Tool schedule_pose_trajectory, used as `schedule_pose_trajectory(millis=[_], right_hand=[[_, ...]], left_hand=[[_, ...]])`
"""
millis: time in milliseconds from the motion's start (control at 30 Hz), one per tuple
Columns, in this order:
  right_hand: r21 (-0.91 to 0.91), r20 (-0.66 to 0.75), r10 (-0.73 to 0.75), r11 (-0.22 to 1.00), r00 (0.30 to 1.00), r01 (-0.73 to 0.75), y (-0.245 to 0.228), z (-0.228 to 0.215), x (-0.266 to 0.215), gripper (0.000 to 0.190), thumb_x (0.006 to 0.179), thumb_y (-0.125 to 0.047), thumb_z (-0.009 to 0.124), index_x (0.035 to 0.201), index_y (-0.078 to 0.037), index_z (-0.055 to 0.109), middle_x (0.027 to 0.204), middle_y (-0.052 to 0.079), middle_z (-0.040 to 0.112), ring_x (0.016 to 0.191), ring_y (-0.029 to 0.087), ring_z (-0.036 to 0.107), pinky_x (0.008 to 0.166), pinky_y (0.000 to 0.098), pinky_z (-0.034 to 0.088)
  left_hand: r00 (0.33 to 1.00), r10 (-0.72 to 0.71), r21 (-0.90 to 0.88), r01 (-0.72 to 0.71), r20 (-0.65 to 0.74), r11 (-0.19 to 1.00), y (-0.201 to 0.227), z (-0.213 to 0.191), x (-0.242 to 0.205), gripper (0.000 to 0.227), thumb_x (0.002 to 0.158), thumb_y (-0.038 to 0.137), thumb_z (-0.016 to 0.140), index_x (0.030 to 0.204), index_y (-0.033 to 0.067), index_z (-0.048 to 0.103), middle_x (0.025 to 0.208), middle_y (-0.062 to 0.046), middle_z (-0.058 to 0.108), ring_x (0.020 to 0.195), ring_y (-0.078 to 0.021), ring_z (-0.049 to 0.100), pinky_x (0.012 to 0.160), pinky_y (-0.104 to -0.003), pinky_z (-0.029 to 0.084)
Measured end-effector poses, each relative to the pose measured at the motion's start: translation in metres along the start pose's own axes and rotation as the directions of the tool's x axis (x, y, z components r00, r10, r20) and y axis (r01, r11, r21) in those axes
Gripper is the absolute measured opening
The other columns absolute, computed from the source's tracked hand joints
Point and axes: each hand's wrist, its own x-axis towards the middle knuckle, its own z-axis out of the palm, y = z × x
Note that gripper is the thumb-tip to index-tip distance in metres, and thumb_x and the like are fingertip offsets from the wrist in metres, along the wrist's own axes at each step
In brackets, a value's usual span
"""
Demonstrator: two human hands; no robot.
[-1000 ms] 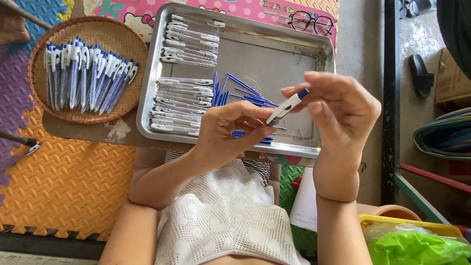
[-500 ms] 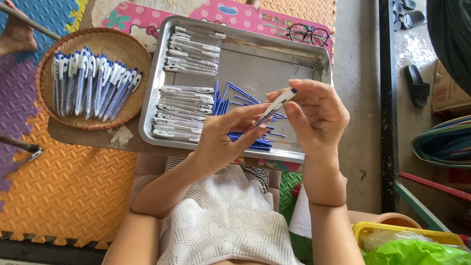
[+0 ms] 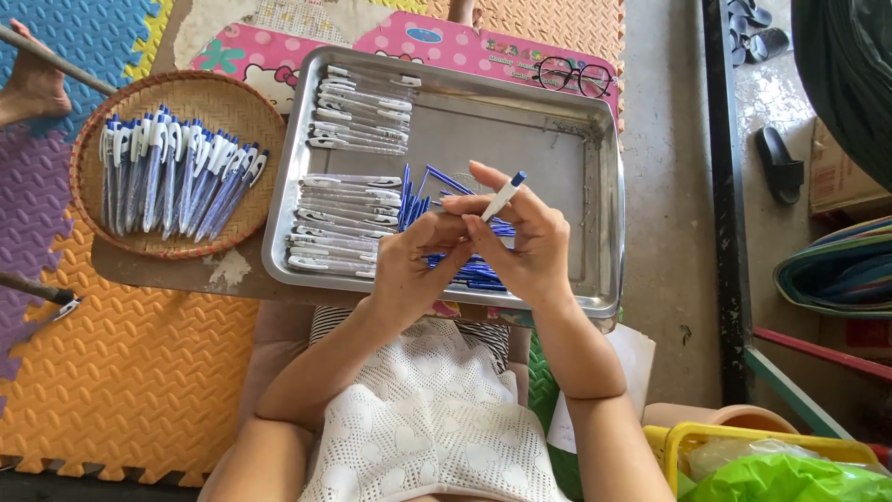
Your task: Assembling ballpoint pens by manually attaching caps to the pen bodies.
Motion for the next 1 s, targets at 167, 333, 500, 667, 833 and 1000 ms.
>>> schedule_pose_trajectory(millis=[167,333,500,667,833,1000], right_hand=[[0.497,0.089,0.104,0.857,0.991,-0.135,0.011,0.005,-0.012,0.067,0.100,-0.042,0.061,0.144,0.008,0.057,0.131,0.030,0.070,0.130,0.038,0.066,0.111,0.0543,0.051],[0.697,0.128,0.096,0.699,0.987,-0.159,0.012,0.008,-0.022,0.065,0.107,-0.041,0.038,0.128,0.012,0.068,0.128,0.035,0.070,0.123,0.043,0.067,0.105,0.0511,0.047],[0.624,0.193,0.096,0.756,0.977,-0.198,0.020,0.004,-0.036,0.065,0.111,-0.041,0.034,0.116,0.012,0.071,0.128,0.034,0.072,0.130,0.042,0.063,0.109,0.0471,0.044],[0.598,0.199,0.259,0.732,0.945,-0.326,0.023,-0.008,-0.052,0.051,0.110,-0.035,0.043,0.116,0.007,0.072,0.129,0.029,0.073,0.135,0.040,0.059,0.120,0.0514,0.036],[0.318,0.077,0.192,0.925,0.978,-0.207,0.026,0.008,-0.068,0.036,0.102,-0.012,0.056,0.135,0.000,0.058,0.131,0.023,0.075,0.118,0.030,0.073,0.103,0.0412,0.057],[0.112,0.008,0.093,0.989,0.996,-0.094,0.036,0.018,-0.081,0.024,0.100,0.002,0.062,0.122,-0.005,0.055,0.122,0.019,0.079,0.120,0.024,0.073,0.124,0.0452,0.043]], left_hand=[[0.993,0.089,0.199,-0.071,-0.083,0.977,0.001,-0.006,0.001,0.021,0.093,0.005,0.080,0.113,0.0113,0.078,0.099,-0.008,0.084,0.096,-0.0253,0.081,0.082,-0.039,0.064],[0.982,0.162,0.246,-0.133,-0.100,0.960,-0.032,-0.015,-0.023,0.018,0.088,0.003,0.081,0.104,0.0103,0.081,0.094,-0.007,0.085,0.089,-0.0260,0.082,0.080,-0.040,0.064],[0.978,0.195,0.261,-0.169,-0.078,0.950,-0.032,-0.013,-0.035,0.011,0.089,0.003,0.081,0.099,0.0074,0.080,0.092,-0.008,0.085,0.087,-0.0276,0.082,0.076,-0.040,0.064],[0.993,0.117,0.213,-0.111,-0.013,0.971,-0.003,-0.008,-0.035,0.021,0.082,-0.005,0.083,0.100,0.0021,0.076,0.081,-0.006,0.079,0.055,-0.0122,0.064,0.046,-0.024,0.050],[0.998,-0.051,0.046,0.049,0.026,0.998,-0.005,-0.001,-0.043,0.016,0.090,-0.003,0.078,0.104,0.0016,0.072,0.085,-0.009,0.079,0.058,-0.0147,0.073,0.045,-0.023,0.057],[0.992,-0.115,0.012,0.115,0.045,0.993,-0.006,0.001,-0.050,0.013,0.093,0.002,0.080,0.103,0.0038,0.072,0.087,-0.008,0.078,0.055,-0.0138,0.072,0.043,-0.023,0.059]])
